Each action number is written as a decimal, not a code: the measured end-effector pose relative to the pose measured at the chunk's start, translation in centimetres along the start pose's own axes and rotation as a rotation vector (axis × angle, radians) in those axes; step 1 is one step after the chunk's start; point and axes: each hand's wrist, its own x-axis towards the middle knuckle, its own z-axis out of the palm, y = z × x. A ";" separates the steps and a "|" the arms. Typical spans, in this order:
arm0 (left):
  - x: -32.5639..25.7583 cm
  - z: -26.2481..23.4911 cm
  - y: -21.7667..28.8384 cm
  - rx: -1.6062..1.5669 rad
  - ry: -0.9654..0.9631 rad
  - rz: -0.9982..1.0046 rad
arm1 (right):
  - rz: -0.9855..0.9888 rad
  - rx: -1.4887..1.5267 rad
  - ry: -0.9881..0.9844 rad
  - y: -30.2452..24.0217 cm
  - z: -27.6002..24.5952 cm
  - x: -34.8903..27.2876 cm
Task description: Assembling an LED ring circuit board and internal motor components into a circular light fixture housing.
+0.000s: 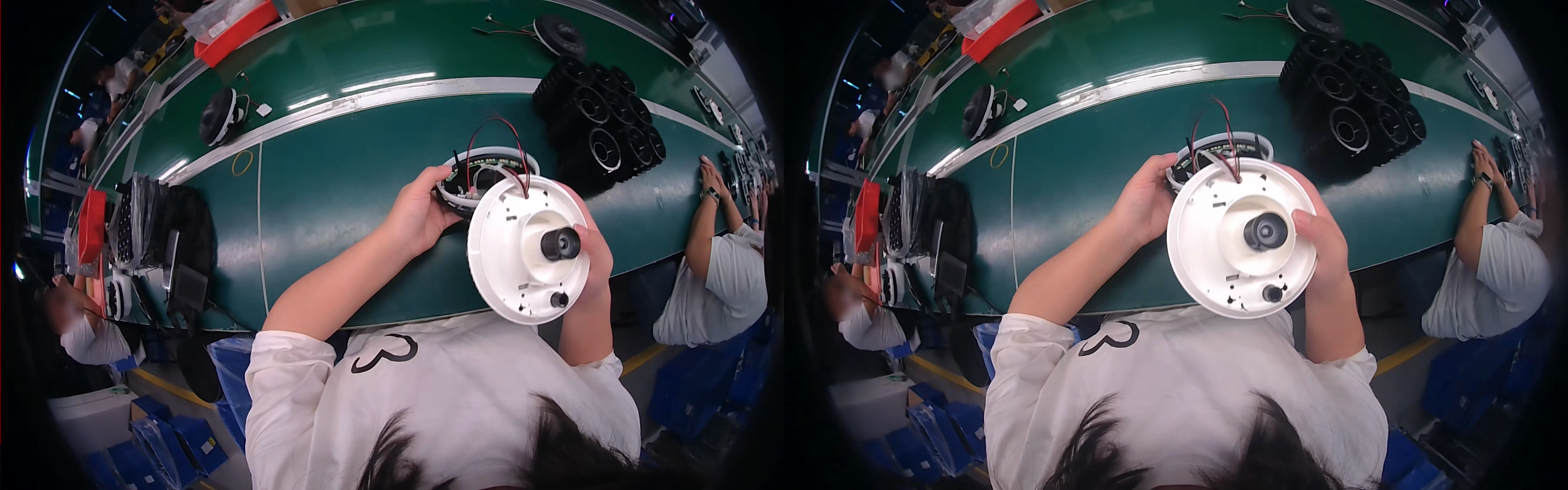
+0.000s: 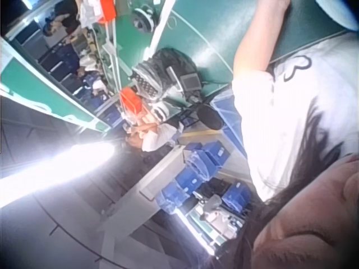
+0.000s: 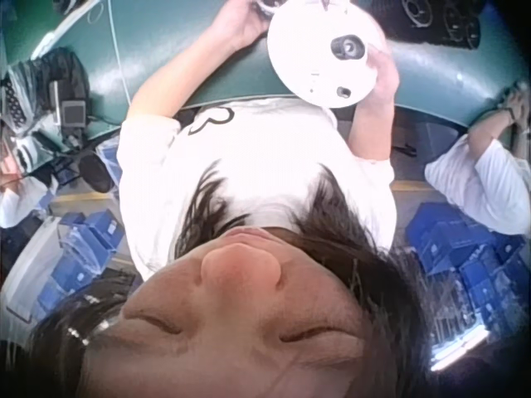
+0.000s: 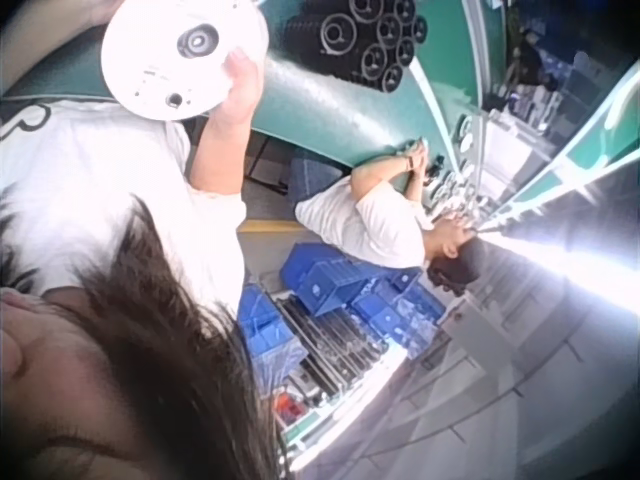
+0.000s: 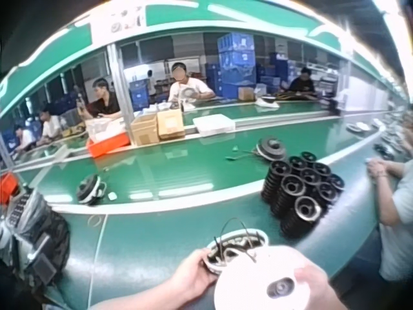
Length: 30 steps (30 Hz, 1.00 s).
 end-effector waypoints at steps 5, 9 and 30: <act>-1.1 1.3 1.2 0.123 0.067 0.115 | 0.057 -0.111 -0.115 -0.5 -0.5 -0.6; -2.1 1.5 2.7 0.078 0.074 0.329 | 0.070 -0.125 -0.158 0.0 -1.3 -0.8; -10.0 2.1 5.2 0.269 -0.015 1.004 | 0.165 -0.716 -0.354 1.8 -0.4 4.9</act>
